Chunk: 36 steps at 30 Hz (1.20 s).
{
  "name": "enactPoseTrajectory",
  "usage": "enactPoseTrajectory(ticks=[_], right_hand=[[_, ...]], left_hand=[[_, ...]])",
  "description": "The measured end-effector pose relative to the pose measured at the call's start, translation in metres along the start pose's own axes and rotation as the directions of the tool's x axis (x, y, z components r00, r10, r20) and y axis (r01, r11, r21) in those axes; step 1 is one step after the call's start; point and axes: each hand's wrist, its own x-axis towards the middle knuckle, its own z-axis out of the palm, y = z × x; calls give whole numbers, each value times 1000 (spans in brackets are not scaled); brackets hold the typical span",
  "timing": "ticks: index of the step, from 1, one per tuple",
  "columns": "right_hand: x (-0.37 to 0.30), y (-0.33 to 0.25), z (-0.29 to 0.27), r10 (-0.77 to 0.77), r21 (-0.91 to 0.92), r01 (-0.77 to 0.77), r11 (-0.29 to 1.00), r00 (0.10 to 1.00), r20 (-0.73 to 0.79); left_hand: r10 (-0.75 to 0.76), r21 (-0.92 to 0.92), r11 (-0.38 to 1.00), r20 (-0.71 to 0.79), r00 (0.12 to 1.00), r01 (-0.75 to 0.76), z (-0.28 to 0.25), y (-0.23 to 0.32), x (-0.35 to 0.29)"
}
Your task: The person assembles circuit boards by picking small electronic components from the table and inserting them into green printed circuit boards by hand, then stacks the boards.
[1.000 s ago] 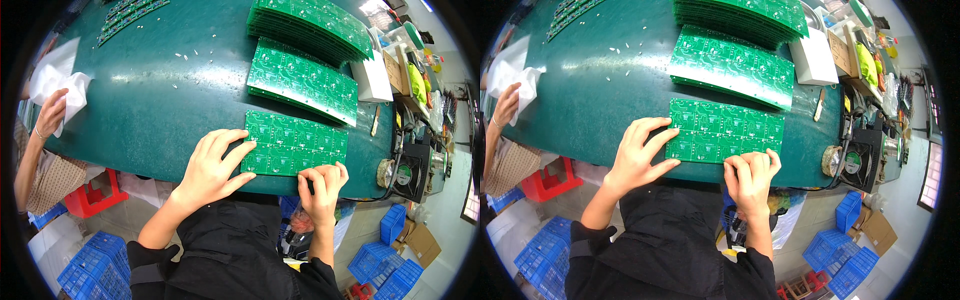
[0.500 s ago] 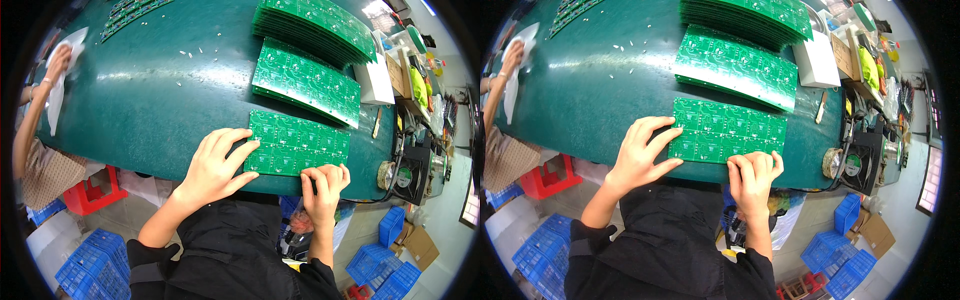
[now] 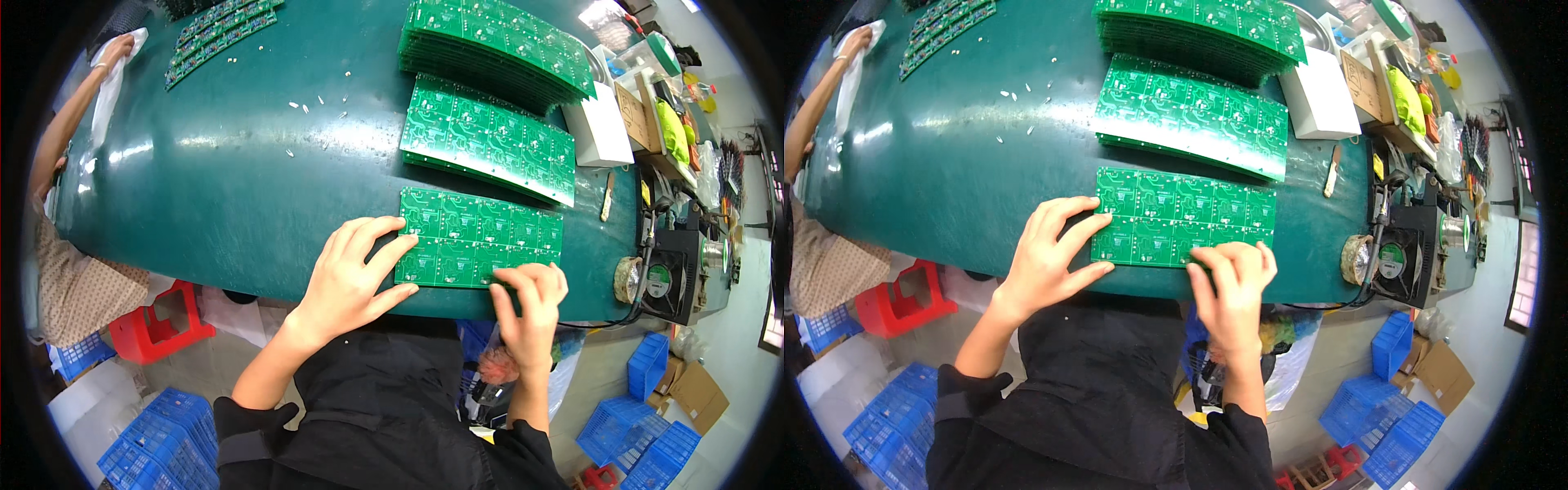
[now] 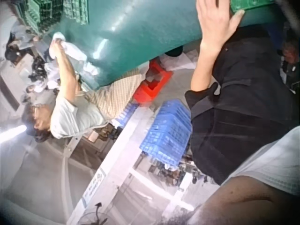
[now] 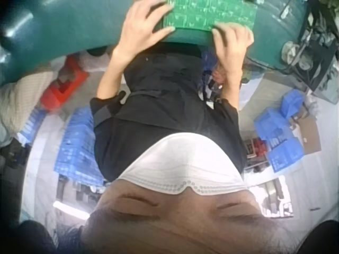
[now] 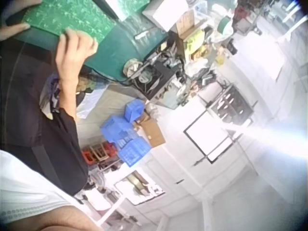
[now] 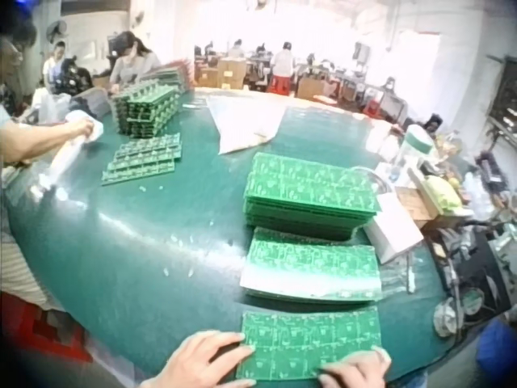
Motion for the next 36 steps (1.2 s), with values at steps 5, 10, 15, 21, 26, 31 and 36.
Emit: enactPoseTrajectory(ticks=[5, 10, 15, 21, 26, 31, 36], right_hand=[[-1, 30, -36, 340, 110, -323, 940, 916, -215], [-39, 86, -22, 386, 190, -367, 911, 919, -78], [-46, 80, -28, 406, 196, -388, 900, 912, -60], [-21, 35, -48, 447, 393, -372, 841, 887, -117], [24, 38, -58, 358, 362, -253, 897, 897, -260], [67, 68, -43, 335, 344, -231, 910, 899, -283], [80, 78, -27, 354, 335, -255, 907, 894, -277]], left_hand=[[-31, -53, 998, -83, 996, 26, -20, 17, -2], [-138, -8, 990, -29, 990, 138, 0, 23, -19], [-123, -157, 982, -91, 988, 108, 2, 32, -18], [-162, -173, 974, -83, 983, 146, -45, 42, -12], [-53, -162, 987, -171, 984, 25, -58, 25, 45], [-97, -183, 981, -176, 979, 65, -52, 1, 97], [-150, -196, 973, -133, 980, 122, -40, -20, 110]])
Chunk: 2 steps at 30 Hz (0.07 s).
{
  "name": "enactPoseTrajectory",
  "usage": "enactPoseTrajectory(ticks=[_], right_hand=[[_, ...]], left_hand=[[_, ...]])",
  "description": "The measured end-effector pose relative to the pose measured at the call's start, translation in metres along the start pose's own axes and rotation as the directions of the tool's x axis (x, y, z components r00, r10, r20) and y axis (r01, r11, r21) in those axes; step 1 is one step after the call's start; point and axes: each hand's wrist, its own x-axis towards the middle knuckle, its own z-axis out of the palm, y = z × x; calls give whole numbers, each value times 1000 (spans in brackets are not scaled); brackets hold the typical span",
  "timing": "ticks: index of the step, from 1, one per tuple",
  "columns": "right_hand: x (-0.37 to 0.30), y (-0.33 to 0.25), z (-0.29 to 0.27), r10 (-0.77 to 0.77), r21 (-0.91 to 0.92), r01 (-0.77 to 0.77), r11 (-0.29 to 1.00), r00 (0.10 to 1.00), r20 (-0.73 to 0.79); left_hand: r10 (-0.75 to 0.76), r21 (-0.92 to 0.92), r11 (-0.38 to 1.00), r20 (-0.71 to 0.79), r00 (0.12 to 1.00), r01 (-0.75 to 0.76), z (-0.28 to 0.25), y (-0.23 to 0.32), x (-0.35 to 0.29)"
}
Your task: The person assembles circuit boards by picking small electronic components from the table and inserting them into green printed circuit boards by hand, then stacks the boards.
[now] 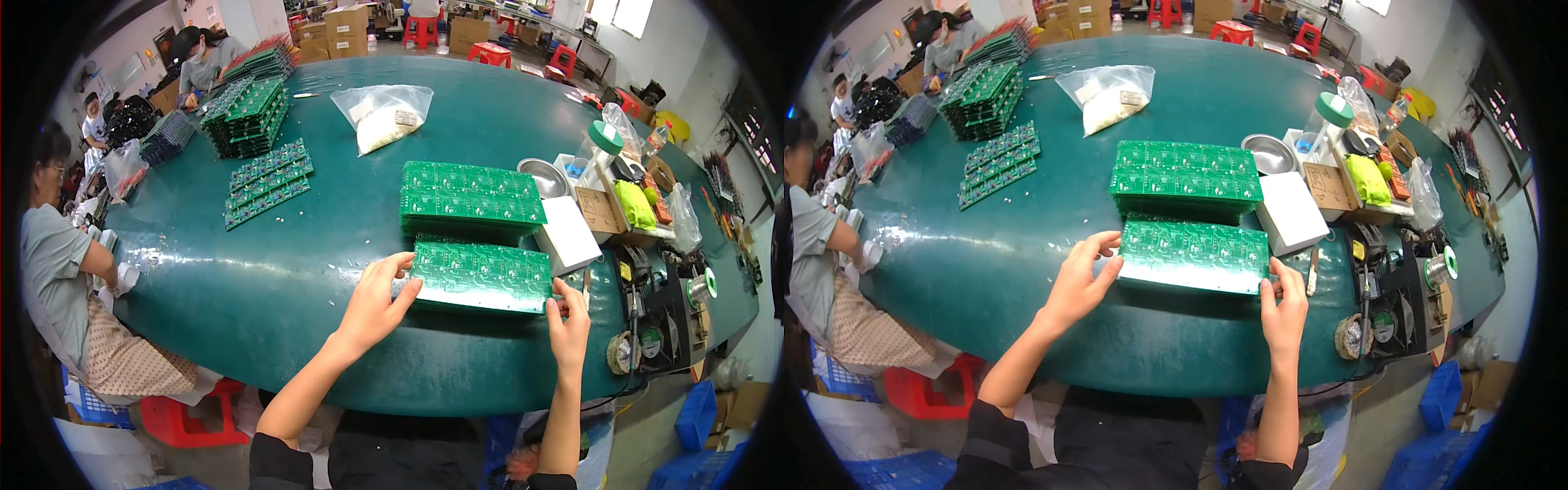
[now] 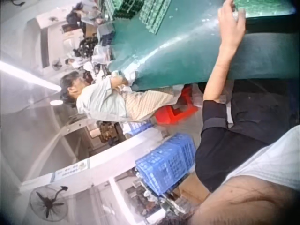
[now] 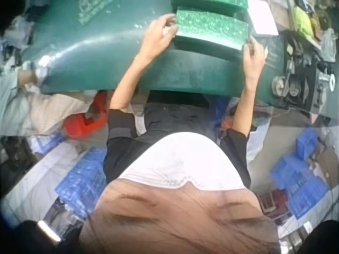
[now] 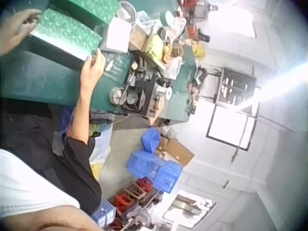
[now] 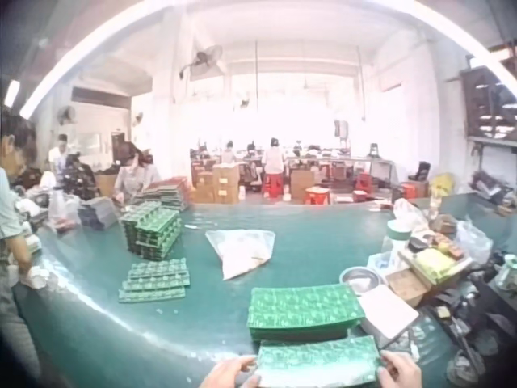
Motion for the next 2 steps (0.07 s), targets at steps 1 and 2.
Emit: enactPoseTrajectory(ticks=[1, 2], right_hand=[[1, 3, 2, -2, -20, 3, 1000, 1000, 7], [1, 6, 2, -2, -40, 3, 999, 1000, 14]], left_hand=[[-19, -23, 1000, 15, 1000, 20, 2, -4, 1], [-38, -47, 998, 32, 999, 40, 4, -6, 0]])
